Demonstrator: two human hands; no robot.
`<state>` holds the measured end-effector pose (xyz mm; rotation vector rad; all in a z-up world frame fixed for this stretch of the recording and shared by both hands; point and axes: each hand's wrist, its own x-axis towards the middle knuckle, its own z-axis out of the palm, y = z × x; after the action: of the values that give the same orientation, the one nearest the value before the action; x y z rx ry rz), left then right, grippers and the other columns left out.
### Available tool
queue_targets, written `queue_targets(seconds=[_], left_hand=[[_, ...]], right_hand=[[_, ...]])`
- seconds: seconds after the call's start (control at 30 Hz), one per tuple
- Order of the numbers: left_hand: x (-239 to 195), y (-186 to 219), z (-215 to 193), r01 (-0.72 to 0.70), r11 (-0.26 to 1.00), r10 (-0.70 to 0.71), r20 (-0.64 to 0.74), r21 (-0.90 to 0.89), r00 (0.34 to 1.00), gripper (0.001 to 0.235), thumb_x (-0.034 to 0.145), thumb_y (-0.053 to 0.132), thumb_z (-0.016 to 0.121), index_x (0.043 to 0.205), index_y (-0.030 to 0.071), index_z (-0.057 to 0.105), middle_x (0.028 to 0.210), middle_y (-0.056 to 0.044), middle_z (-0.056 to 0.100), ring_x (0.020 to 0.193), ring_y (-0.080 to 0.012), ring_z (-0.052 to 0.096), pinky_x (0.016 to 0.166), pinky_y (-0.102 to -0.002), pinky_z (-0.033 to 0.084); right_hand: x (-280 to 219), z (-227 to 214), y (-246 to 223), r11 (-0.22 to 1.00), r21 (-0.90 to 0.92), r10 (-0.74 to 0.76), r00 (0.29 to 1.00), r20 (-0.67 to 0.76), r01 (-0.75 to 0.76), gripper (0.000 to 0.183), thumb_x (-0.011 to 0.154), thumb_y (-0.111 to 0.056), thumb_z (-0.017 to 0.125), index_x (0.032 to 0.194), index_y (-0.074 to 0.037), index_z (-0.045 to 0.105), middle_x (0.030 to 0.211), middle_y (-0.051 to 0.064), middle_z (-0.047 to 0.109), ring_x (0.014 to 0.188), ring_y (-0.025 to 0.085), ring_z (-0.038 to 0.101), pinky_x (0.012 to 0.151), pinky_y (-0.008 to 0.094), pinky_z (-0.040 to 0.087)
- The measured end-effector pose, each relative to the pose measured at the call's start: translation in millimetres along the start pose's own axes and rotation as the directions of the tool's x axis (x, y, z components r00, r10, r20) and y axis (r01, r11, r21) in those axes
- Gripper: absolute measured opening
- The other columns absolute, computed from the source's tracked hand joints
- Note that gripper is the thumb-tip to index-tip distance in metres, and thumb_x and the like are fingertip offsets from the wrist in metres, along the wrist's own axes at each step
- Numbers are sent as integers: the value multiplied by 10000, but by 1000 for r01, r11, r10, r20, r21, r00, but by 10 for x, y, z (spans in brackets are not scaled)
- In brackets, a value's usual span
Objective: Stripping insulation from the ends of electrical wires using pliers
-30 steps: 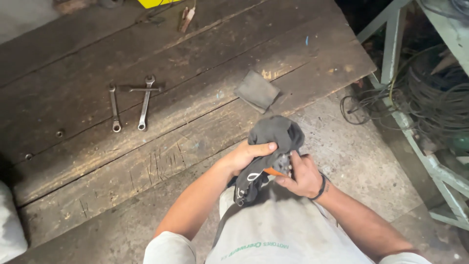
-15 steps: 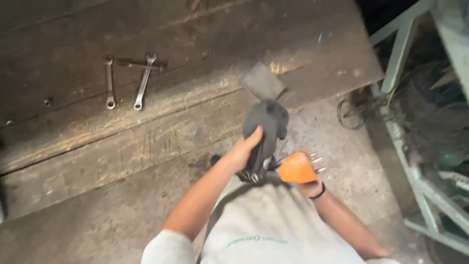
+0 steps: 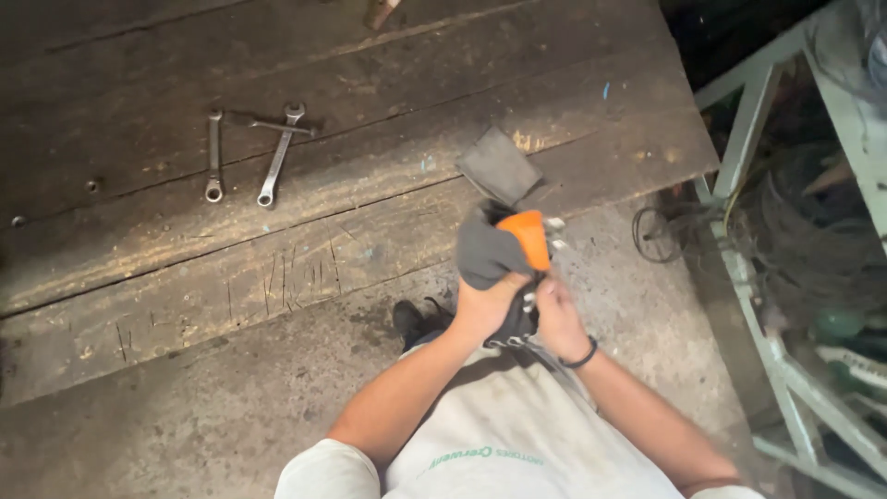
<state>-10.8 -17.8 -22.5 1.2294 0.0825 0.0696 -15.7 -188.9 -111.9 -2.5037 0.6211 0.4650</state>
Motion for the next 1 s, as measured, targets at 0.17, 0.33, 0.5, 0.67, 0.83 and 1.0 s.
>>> queue_targets(seconds=[0.17, 0.33, 0.5, 0.67, 0.83, 1.0], left_hand=[[184, -152, -108, -18, 993, 5, -101, -119, 995, 444, 803, 77, 880, 1194, -27, 696, 1179, -147, 744, 1116, -171, 639, 998, -402, 566], [125, -365, -214, 139, 939, -157, -32, -316, 987, 543, 770, -4, 879, 1267, -16, 660, 1225, -139, 726, 1122, -200, 651, 1015, -425, 548], [-4, -479, -360, 291, 873, -253, 147, -391, 956, 629, 739, 3, 903, 1318, 31, 659, 1283, -152, 705, 1134, -216, 654, 1002, -454, 556], [-152, -528, -413, 303, 729, -335, 66, -614, 940, 360, 765, -46, 825, 1101, 20, 713, 949, -164, 772, 799, -268, 763, 696, -406, 643], [-50, 80, -349, 262, 787, -240, 114, -559, 964, 420, 697, -61, 850, 1093, 29, 740, 996, -142, 781, 887, -215, 750, 761, -389, 632], [-100, -152, -484, 250, 833, -218, 121, -494, 968, 469, 688, -108, 831, 1141, -40, 732, 1047, -183, 774, 928, -219, 736, 816, -420, 619]], right_hand=[[-410, -371, -359, 633, 668, -499, 866, -36, 392, 520, 1143, -334, 402, 839, -65, 726, 786, 23, 657, 781, 192, 605, 777, 370, 538], [-425, -493, -401, 682, 593, -544, 839, 20, 428, 473, 1086, -356, 523, 730, -128, 736, 625, -31, 636, 653, 122, 587, 623, 297, 507], [-560, -732, -642, 643, 500, -644, 763, -56, 580, 372, 987, -197, 629, 627, -106, 639, 495, 34, 574, 540, 127, 522, 512, 288, 443], [-736, -745, -786, 563, 349, -754, 638, -154, 749, 241, 894, -153, 693, 655, -129, 676, 544, 62, 618, 526, 288, 647, 493, 318, 504], [-636, -584, -599, 474, 417, -794, 581, -178, 776, 148, 872, -175, 751, 741, -111, 733, 620, 86, 671, 584, 320, 683, 541, 355, 549], [-491, -91, -211, 321, 618, -825, 533, -190, 717, 170, 851, -138, 767, 984, -57, 832, 870, 133, 816, 878, 301, 787, 739, 410, 609]])
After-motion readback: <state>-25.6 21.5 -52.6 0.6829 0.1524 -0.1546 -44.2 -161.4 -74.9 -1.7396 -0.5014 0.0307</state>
